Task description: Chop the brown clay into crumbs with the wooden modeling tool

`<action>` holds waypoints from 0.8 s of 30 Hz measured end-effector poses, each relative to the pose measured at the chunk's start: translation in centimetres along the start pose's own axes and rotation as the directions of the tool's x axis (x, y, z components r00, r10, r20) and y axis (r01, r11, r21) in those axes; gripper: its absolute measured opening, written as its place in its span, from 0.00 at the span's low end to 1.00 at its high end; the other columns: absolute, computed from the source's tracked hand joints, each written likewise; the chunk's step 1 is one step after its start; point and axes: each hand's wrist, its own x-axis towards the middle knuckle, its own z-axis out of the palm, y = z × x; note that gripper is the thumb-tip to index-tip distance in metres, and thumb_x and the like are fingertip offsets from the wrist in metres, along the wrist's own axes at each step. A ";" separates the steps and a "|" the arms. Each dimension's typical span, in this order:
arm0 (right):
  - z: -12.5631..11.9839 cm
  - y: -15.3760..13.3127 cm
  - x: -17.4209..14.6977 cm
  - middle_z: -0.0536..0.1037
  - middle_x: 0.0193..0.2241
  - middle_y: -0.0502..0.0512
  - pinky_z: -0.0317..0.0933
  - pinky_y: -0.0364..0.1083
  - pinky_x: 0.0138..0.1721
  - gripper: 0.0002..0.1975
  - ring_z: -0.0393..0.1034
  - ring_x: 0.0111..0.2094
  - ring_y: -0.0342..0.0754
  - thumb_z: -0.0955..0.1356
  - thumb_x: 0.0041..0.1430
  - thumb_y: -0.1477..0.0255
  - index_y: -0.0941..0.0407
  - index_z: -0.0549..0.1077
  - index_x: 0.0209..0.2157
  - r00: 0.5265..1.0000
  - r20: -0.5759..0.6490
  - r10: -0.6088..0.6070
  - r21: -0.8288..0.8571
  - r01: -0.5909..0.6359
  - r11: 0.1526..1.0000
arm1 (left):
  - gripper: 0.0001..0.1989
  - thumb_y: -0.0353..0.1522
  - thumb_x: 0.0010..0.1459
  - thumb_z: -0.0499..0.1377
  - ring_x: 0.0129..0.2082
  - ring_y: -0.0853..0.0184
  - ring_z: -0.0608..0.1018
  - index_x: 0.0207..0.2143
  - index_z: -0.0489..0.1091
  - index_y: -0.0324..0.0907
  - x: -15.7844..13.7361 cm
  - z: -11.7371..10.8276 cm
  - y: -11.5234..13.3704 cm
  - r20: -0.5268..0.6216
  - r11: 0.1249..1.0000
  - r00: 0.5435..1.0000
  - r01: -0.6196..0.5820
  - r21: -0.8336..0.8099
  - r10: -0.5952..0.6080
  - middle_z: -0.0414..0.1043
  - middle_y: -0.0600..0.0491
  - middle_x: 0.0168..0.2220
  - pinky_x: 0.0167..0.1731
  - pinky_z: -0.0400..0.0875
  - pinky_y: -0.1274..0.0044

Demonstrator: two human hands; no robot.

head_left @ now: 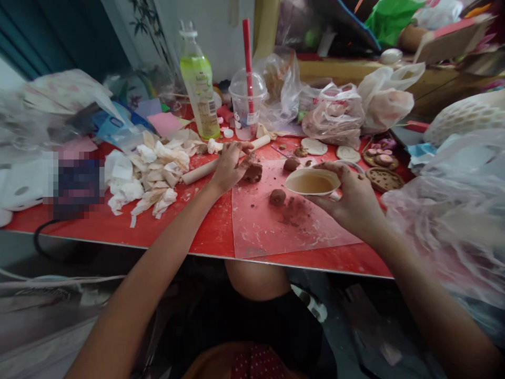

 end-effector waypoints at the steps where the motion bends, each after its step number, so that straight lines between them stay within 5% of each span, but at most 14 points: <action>1: 0.0 0.0 0.0 0.80 0.40 0.60 0.68 0.59 0.36 0.22 0.75 0.36 0.58 0.71 0.51 0.60 0.52 0.68 0.46 1.000 0.001 -0.003 -0.003 0.003 1.000 | 0.28 0.54 0.63 0.42 0.44 0.60 0.68 0.45 0.67 0.44 0.0 0.0 0.0 0.002 1.000 1.000 -0.004 0.002 0.004 0.72 0.47 0.42 0.51 0.61 0.66; 24: 0.8 0.5 -0.4 0.79 0.44 0.60 0.66 0.62 0.43 0.23 0.74 0.43 0.61 0.71 0.51 0.66 0.51 0.66 0.49 0.996 0.042 -0.073 0.029 0.072 0.997 | 0.29 0.55 0.62 0.41 0.44 0.58 0.68 0.44 0.69 0.45 0.1 -0.1 0.1 0.018 0.998 0.998 0.053 -0.015 -0.053 0.73 0.48 0.41 0.50 0.60 0.64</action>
